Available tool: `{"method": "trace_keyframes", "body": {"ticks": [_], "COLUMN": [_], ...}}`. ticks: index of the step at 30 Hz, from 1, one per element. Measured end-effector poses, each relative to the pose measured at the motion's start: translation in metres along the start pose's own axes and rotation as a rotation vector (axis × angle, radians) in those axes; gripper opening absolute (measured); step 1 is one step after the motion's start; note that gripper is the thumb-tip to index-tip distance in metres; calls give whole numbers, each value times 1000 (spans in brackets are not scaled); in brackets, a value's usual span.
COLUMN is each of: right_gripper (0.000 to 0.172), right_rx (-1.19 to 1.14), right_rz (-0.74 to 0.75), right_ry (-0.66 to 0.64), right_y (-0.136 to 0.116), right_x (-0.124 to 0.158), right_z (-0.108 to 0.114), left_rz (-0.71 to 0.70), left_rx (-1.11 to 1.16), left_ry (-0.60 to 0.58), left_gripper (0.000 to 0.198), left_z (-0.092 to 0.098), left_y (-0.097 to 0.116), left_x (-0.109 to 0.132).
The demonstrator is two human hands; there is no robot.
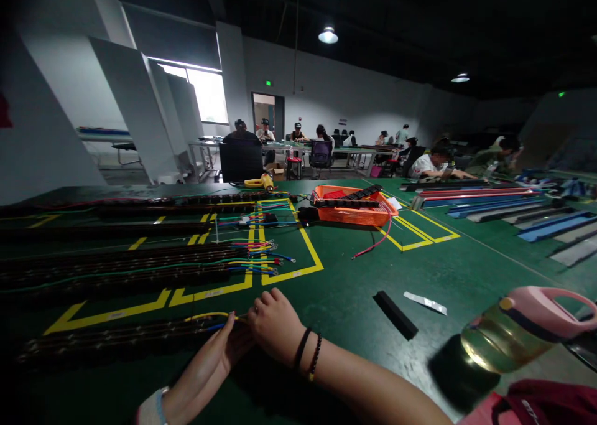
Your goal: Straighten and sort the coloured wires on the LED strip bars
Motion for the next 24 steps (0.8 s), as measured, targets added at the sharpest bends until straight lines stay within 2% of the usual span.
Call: {"method": "trace_keyframes", "body": {"ticks": [7,12,17,24], "right_gripper": [11,14,18,23], "right_rx": [75,40,20,-57], "right_rz": [-52,-62,-112,-106], "right_ry": [-21,-51,28,121], "right_y": [1,9,34,53], "right_x": [2,3,-1,-2], "right_z": [-2,-5,-6,-28], "left_rz": [-45,-62,-43,-26], "left_rx": [-36,-34,-50,-82], "left_ry": [-68,-133,-102,-131], "left_gripper": [9,10,12,17], "left_z": [-6,-7,0,-1], "left_y": [3,1,-2,-1], "left_x": [6,5,3,4]}}
Point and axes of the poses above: each hand's wrist, its own x-axis away from the middle knuckle, its own z-axis out of the back of the hand, y = z × x, the point moved 7 cm from there along -x, towards the middle knuckle, and after that the axes turned 2 degrees about y, right-handed, at the moved point
